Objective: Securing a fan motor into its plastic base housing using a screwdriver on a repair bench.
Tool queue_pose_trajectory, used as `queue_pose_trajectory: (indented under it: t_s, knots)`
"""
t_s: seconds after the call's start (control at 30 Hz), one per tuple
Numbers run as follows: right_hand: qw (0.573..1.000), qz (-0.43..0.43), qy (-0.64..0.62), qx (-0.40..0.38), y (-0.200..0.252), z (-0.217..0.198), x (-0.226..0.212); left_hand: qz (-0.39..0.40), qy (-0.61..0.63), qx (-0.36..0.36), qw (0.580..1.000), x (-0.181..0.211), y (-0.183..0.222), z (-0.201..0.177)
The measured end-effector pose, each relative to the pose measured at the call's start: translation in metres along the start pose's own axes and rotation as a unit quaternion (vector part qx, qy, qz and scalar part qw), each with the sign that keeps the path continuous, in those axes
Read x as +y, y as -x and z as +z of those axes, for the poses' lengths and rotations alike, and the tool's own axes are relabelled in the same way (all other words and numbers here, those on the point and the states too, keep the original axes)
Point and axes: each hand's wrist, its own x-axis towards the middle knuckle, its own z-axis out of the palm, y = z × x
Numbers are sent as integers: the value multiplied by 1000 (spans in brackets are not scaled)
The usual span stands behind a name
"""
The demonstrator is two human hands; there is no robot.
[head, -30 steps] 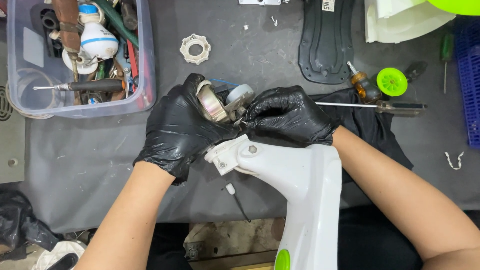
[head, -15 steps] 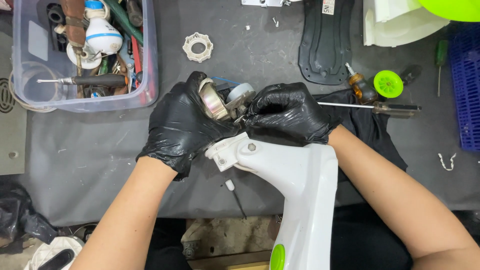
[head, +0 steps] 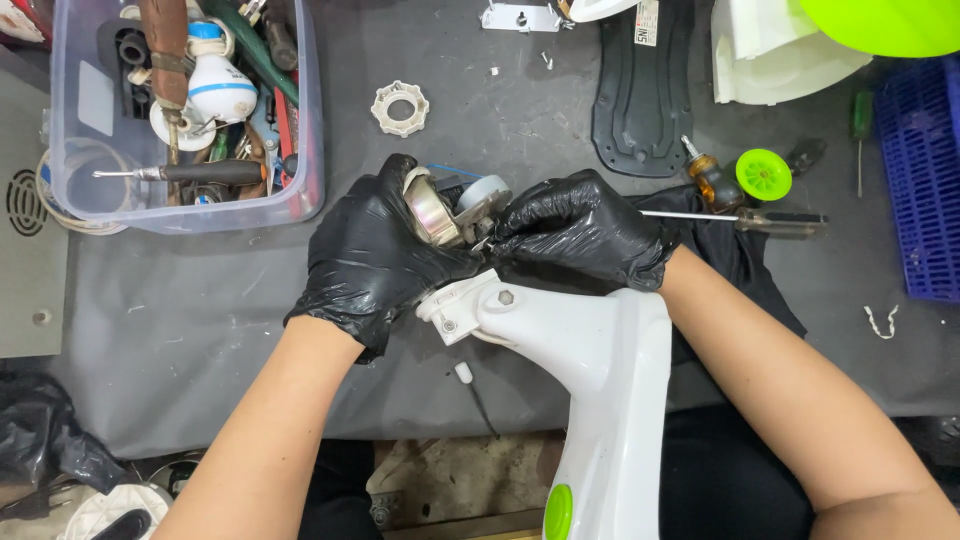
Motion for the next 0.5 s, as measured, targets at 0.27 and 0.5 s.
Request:
queue_pose_trajectory:
  t_s: [0.27,0.5]
  knots:
    - [1000,-4,21,-2,-1,0,-1,-6,-10,-6,1000,-3,-3,3]
    - [1000,-5,-12,-10,0,-1,6,-5,4,1,1000,-3,-1,3]
